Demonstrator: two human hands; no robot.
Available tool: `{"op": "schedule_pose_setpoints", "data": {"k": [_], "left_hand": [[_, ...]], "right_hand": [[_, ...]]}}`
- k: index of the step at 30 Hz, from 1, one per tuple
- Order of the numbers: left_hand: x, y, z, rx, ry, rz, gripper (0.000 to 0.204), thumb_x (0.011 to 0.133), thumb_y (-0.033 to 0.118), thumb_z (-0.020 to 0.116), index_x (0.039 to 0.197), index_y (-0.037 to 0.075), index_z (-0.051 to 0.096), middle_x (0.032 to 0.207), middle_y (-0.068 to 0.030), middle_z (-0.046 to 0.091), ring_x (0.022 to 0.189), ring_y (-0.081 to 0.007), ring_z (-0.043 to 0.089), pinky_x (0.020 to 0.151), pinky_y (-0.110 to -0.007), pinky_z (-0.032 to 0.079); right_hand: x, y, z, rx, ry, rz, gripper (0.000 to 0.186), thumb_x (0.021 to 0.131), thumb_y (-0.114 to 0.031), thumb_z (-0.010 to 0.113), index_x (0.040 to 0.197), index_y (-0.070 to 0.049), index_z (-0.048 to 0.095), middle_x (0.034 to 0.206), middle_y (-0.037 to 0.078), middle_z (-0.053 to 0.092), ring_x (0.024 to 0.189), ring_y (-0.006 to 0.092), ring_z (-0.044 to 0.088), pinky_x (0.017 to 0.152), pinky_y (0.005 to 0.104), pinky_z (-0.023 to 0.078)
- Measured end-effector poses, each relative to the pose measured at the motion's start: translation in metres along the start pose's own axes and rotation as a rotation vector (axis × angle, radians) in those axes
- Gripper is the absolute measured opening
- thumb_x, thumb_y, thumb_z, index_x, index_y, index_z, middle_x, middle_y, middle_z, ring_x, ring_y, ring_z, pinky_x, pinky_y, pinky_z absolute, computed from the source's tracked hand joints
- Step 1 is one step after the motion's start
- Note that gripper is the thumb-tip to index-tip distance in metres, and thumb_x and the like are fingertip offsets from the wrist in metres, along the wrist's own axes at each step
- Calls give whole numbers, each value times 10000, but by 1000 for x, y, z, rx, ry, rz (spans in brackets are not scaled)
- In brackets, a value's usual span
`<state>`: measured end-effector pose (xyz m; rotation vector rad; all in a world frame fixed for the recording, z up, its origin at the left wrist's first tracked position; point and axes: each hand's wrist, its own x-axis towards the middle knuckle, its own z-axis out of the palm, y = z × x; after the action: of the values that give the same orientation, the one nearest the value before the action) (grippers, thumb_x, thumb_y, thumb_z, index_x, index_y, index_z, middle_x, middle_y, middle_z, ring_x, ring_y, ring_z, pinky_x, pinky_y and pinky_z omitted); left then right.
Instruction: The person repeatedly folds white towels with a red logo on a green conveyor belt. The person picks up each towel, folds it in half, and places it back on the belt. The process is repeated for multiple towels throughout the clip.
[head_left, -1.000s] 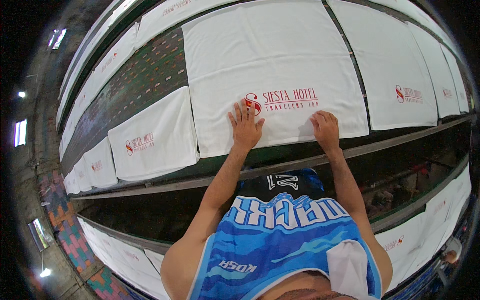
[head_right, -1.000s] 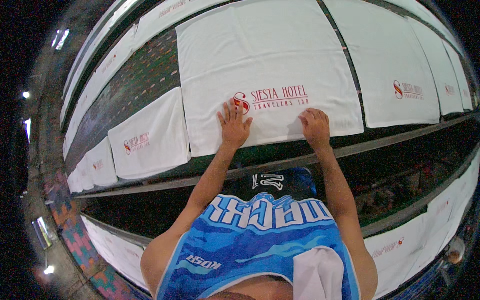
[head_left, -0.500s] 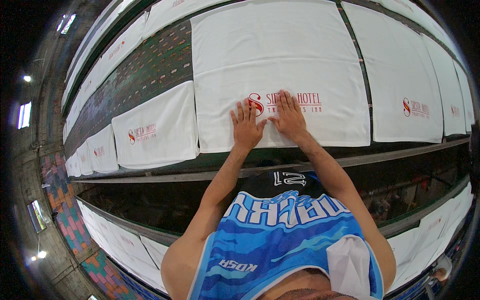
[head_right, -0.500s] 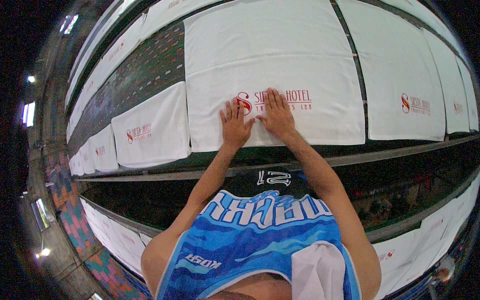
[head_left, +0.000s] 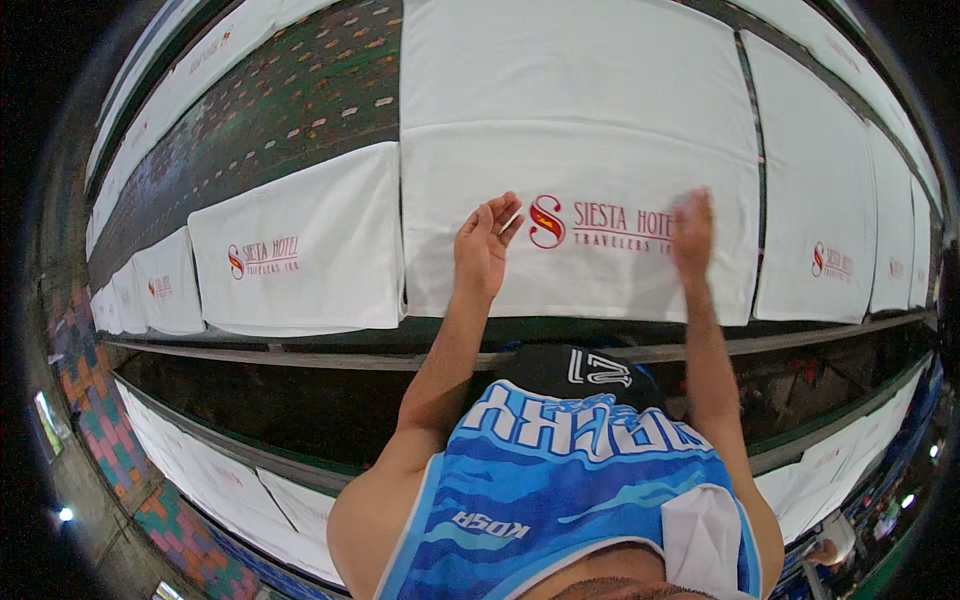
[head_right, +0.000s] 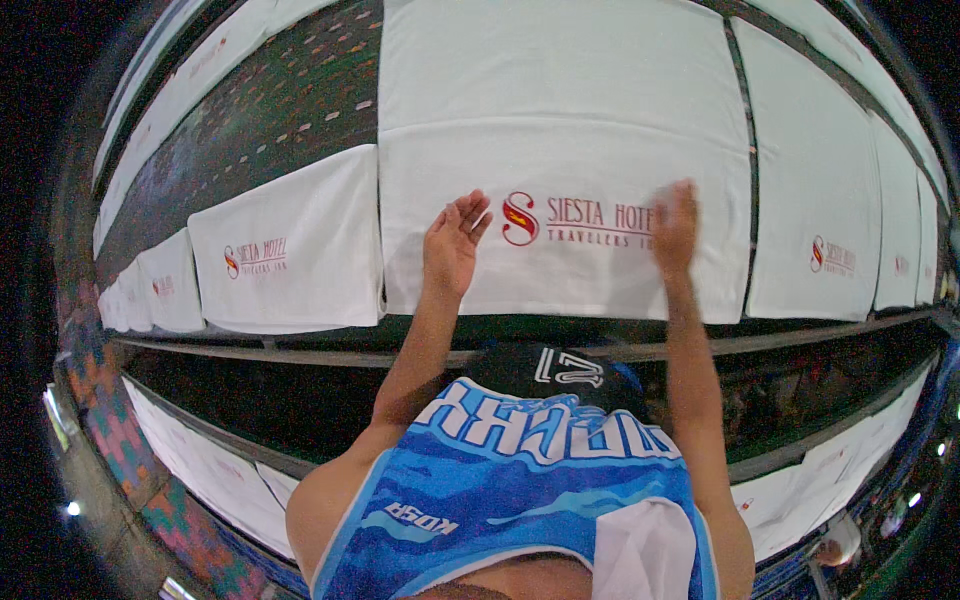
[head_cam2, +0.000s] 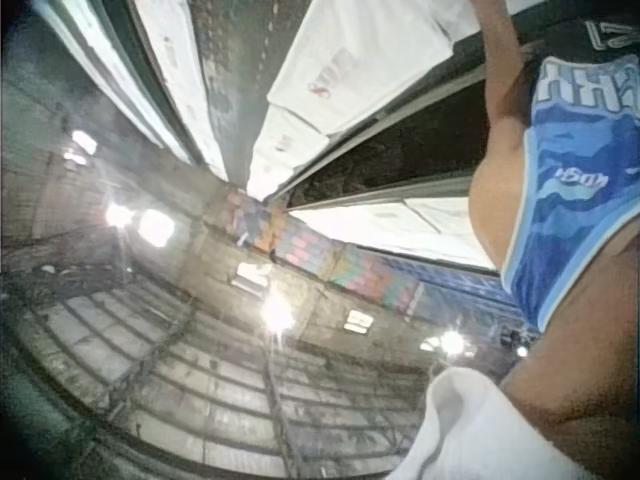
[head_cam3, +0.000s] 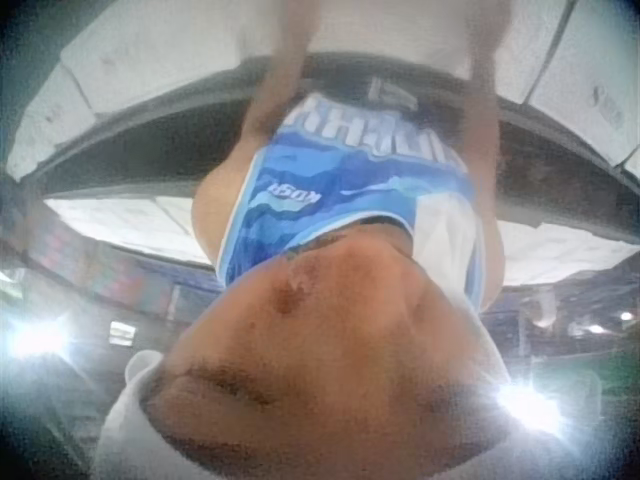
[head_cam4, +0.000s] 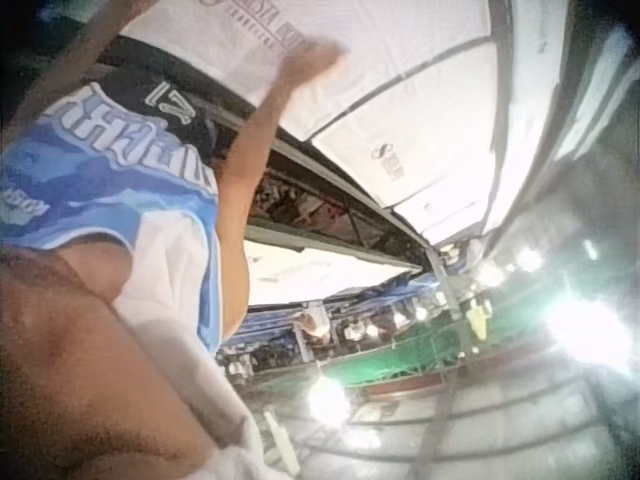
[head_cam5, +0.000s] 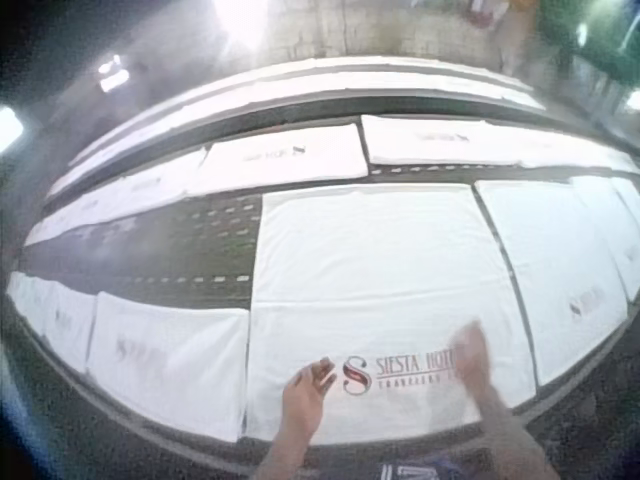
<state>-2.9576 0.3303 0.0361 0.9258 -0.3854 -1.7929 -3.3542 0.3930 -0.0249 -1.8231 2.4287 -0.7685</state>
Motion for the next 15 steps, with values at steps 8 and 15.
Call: {"op": "schedule_pose_setpoints", "data": {"k": [8,15], "left_hand": [[49,33,16,-379,-148,-170,564,1145,417,387,1353,-62,601,1483,-232,566,1413,-351,520,1175,-459,478],[56,47,12,-293,-71,-106,446,1136,355,457,1285,-15,655,1502,-201,570,1402,-327,534,1152,-445,479]], "right_hand": [[98,143,-49,-204,-86,256,632,1058,-365,577,1484,91,473,1560,329,439,1464,467,413,1221,490,338],[156,120,-57,-255,-86,367,680,980,-434,665,1451,42,549,1372,294,627,1298,463,576,1105,489,451]]}}
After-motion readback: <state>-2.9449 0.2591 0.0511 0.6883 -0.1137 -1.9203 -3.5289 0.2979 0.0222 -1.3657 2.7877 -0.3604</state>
